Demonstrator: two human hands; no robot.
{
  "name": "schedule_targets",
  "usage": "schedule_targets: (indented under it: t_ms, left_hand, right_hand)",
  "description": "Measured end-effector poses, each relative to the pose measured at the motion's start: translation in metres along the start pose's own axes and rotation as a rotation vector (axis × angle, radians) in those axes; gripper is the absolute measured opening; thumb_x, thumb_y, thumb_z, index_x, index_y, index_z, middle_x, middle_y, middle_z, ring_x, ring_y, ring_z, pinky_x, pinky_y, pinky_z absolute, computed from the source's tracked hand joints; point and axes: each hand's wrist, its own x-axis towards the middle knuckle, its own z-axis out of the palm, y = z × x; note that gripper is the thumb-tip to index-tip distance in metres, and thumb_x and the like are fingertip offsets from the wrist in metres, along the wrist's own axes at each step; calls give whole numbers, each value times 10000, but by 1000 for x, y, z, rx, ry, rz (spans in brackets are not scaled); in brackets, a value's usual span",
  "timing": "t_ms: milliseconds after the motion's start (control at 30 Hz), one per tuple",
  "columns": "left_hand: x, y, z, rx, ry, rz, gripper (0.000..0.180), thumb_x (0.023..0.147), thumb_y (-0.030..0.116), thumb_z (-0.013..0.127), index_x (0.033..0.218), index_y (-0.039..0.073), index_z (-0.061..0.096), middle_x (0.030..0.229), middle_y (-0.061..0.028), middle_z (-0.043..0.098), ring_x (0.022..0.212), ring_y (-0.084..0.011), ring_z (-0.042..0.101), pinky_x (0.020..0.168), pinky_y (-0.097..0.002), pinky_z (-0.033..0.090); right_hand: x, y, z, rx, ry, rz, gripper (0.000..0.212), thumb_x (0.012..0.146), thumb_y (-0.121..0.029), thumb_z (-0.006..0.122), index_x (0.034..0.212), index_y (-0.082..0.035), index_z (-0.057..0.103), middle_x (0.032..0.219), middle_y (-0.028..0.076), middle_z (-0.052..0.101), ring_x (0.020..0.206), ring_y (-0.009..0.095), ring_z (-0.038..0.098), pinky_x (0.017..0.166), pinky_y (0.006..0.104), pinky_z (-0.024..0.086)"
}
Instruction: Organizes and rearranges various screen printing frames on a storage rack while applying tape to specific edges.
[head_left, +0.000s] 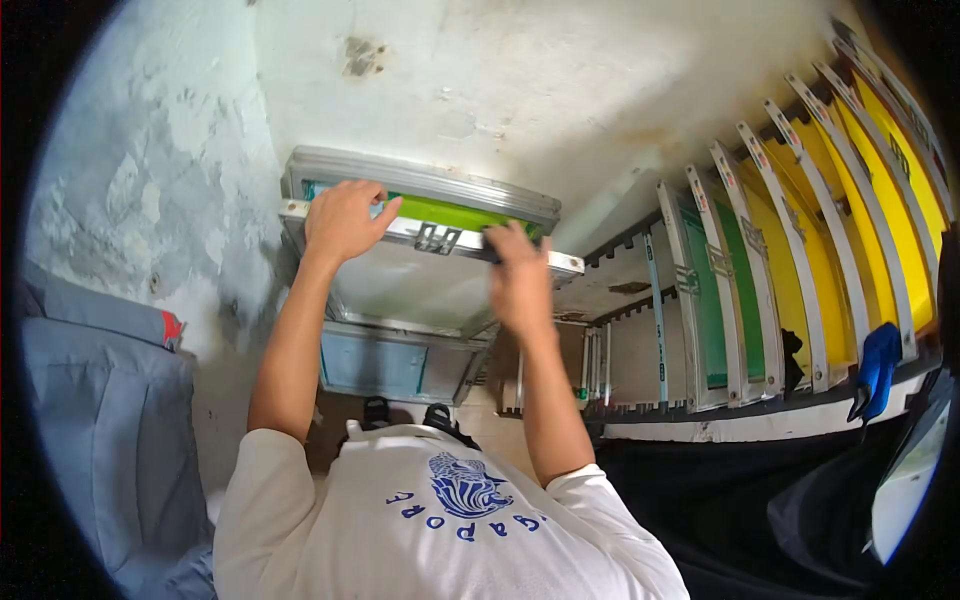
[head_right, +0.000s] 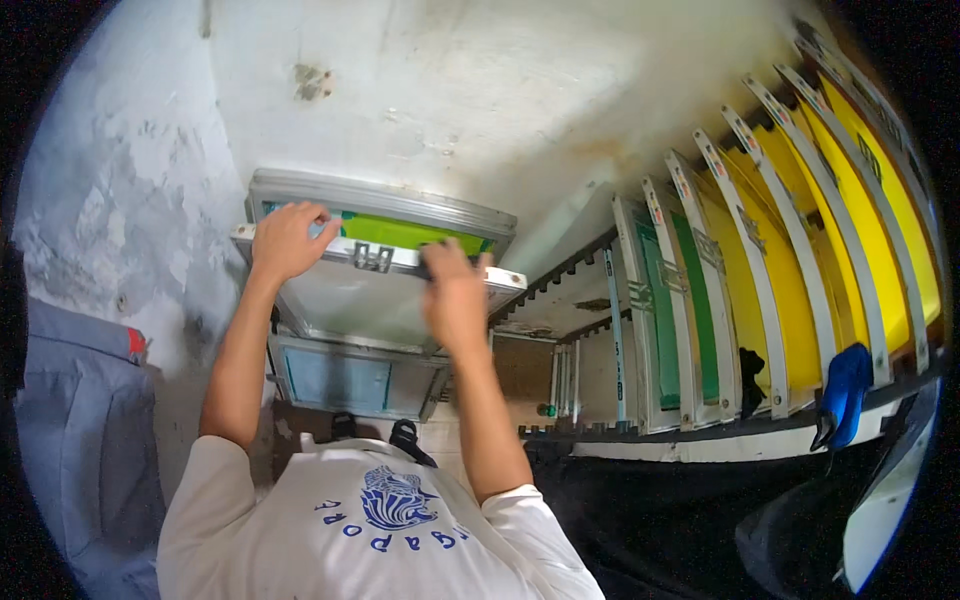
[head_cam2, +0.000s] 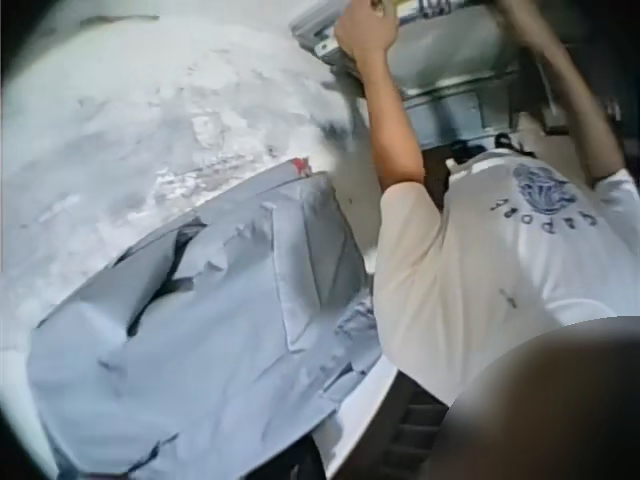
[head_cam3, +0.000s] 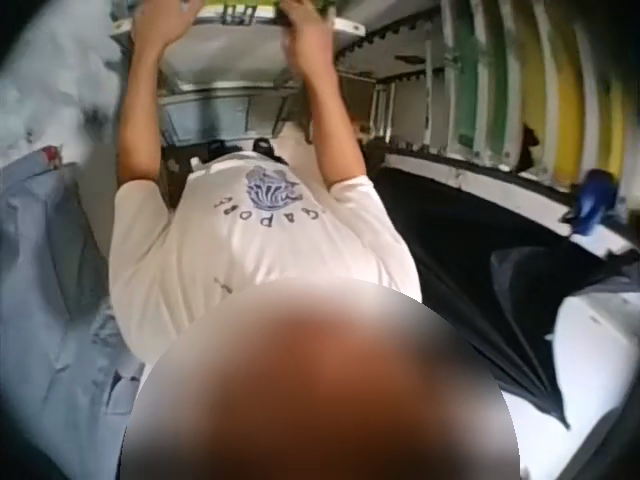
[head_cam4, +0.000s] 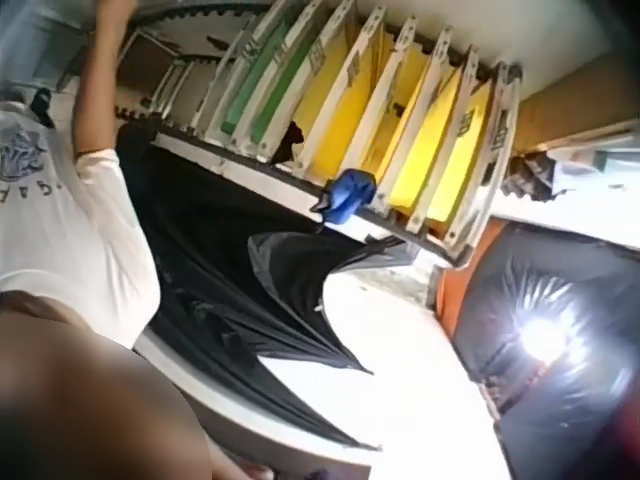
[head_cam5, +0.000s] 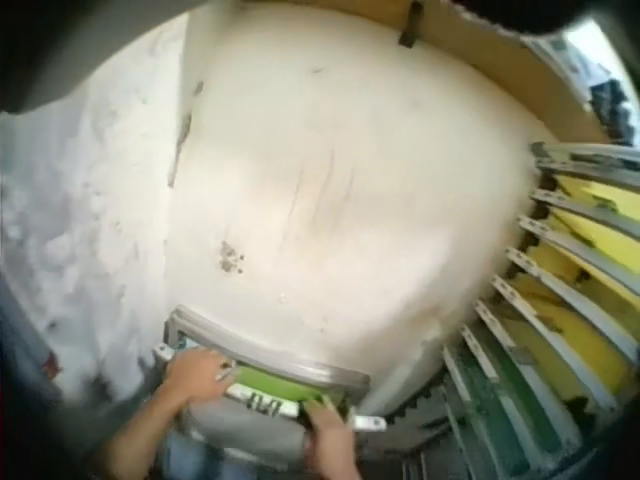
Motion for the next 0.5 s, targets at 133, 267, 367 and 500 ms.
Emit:
schedule_targets:
  t_ms: [133, 267, 367, 500]
  left_hand:
    - [1, 22, 1, 30, -14, -29, 373, 961, 456, 653, 932, 99, 758, 965, -103, 761, 922, -346, 705, 794, -482, 546]
    - [4, 39, 1, 35, -33, -95, 368, 965, 457, 641, 943, 110, 759, 960, -90, 762, 916, -330, 709, 784, -462, 543]
    - [-16, 37, 25, 23, -14, -111, 353, 964, 451, 639, 957, 119, 757, 953, -78, 761, 912, -322, 706, 775, -452, 542]
    - [-12, 44, 22, 56, 0, -111, 378, 966, 470, 620, 969, 118, 758, 959, -87, 763, 913, -329, 714, 771, -459, 545]
  right_hand:
    - [-1, 19, -21, 95, -19, -63, 523, 802, 70, 617, 1288, -104, 697, 1407, 91, 675, 1429, 323, 535, 1209, 737, 181]
    - [-24, 102, -66, 52, 65, 93, 411, 867, 22, 630, 1247, -104, 722, 1396, 78, 689, 1409, 328, 556, 1195, 736, 185]
    - [-62, 136, -71, 105, 98, 179, 410, 890, 34, 587, 1273, -55, 705, 1407, 139, 675, 1381, 352, 581, 1192, 643, 297]
    - [-79, 129, -57, 406, 311, 106, 535, 889, 84, 528, 1415, 26, 605, 1463, 267, 598, 1396, 398, 555, 1152, 375, 427]
